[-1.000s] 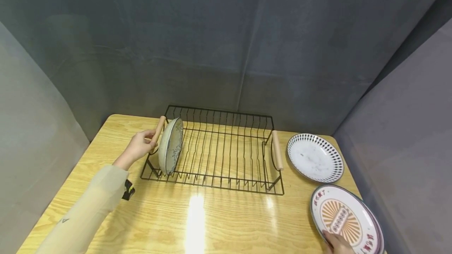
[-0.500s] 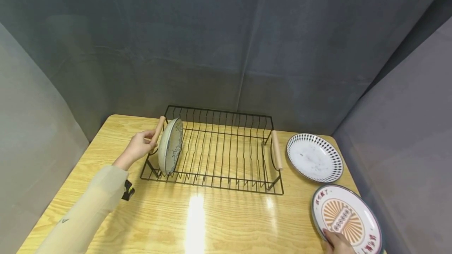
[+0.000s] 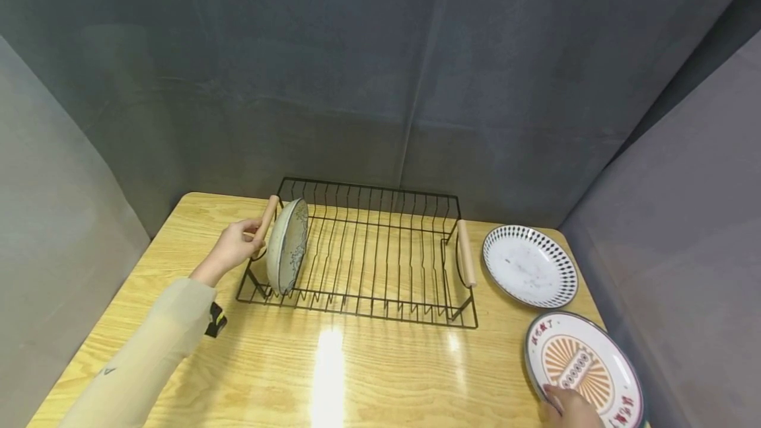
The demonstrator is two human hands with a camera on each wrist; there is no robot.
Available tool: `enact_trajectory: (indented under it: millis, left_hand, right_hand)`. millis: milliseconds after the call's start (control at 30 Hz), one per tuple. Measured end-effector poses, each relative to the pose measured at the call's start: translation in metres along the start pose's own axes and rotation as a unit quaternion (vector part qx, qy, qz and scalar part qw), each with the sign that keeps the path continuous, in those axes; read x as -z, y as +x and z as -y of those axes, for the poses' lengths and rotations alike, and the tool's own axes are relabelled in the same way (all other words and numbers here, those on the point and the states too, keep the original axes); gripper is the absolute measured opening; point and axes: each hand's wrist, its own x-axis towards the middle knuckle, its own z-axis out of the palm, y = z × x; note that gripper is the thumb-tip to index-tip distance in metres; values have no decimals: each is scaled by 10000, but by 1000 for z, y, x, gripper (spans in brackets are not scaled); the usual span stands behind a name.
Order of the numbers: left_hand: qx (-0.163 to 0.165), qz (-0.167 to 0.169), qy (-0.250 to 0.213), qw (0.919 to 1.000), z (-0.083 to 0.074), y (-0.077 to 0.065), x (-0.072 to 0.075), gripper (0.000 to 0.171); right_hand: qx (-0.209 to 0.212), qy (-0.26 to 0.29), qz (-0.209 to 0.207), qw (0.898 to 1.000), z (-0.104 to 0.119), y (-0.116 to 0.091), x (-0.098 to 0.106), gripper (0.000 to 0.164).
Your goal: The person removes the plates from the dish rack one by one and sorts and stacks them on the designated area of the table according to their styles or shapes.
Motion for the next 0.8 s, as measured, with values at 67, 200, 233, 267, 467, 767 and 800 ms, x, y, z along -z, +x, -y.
enact_trajectory:
  millis: [67, 200, 233, 267, 467, 767, 800]
  left_hand:
    - [17, 13, -36, 10000, 0, 0, 0, 49]
    - [9, 22, -61, 10000, 1, 0, -1, 49]
    - [16, 23, -72, 10000, 1, 0, -1, 49]
    - [10, 28, -74, 10000, 1, 0, -1, 49]
    - [49, 64, -118, 9999, 1, -1, -1, 49]
    - [6, 79, -88, 9999, 0, -1, 1, 49]
    - [-4, 70, -81, 9999, 0, -1, 1, 49]
  right_hand:
    - [-233, 114, 295, 9992, 6, 3, 14, 43]
    - [-210, 151, -168, 9995, 19, 7, 42, 48]
    - [-83, 105, -415, 9990, 23, 9, 49, 46]
    - [9, 99, -624, 9980, 26, 11, 55, 45]
    - [184, 554, -1295, 9899, 49, 37, 84, 43]
    - [407, 1900, -1245, 9730, 82, 81, 107, 53]
    - [449, 1988, -1221, 9714, 86, 85, 109, 53]
